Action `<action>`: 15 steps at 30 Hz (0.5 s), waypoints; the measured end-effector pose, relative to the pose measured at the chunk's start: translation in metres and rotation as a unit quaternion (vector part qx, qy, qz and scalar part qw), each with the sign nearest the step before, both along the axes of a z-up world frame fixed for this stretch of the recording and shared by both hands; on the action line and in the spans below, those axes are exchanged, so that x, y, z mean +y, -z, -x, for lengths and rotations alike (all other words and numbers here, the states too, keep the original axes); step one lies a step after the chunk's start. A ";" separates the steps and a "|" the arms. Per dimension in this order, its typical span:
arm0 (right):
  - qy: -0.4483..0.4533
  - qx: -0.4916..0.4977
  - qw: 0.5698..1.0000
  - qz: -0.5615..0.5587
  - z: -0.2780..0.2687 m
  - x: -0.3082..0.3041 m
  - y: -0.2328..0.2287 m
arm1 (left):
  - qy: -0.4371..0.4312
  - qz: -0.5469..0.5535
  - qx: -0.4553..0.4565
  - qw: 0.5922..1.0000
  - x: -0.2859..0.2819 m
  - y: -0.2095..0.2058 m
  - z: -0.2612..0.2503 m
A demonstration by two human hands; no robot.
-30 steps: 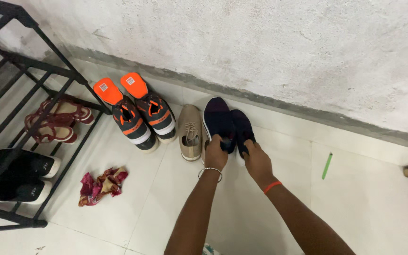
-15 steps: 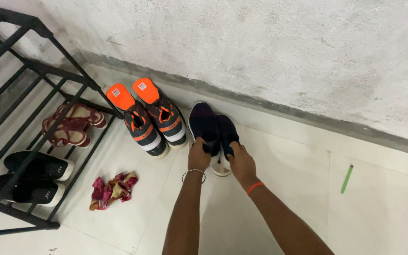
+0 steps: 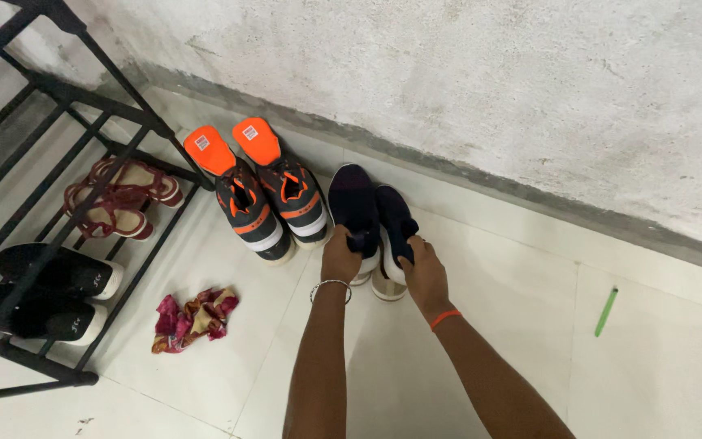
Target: The person removes several pairs of shoes from a black metal shoe rack and places them on the floor. Then, using a pink cloth, the person wipes the metal bars of the empty shoe rack.
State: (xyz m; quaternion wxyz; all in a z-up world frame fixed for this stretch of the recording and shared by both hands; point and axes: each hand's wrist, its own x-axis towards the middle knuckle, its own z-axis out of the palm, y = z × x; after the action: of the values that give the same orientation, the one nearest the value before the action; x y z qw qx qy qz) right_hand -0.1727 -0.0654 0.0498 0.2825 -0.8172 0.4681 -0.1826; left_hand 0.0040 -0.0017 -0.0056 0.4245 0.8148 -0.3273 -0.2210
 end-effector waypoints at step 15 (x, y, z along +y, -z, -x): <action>-0.006 -0.007 0.999 -0.032 -0.006 0.003 0.007 | 0.009 -0.005 -0.012 1.000 -0.001 -0.008 0.002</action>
State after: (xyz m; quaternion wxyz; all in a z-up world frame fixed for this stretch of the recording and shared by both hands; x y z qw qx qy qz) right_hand -0.1666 -0.0623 0.0431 0.3127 -0.8094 0.4665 -0.1719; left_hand 0.0023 -0.0024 0.0025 0.4148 0.8164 -0.3386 -0.2164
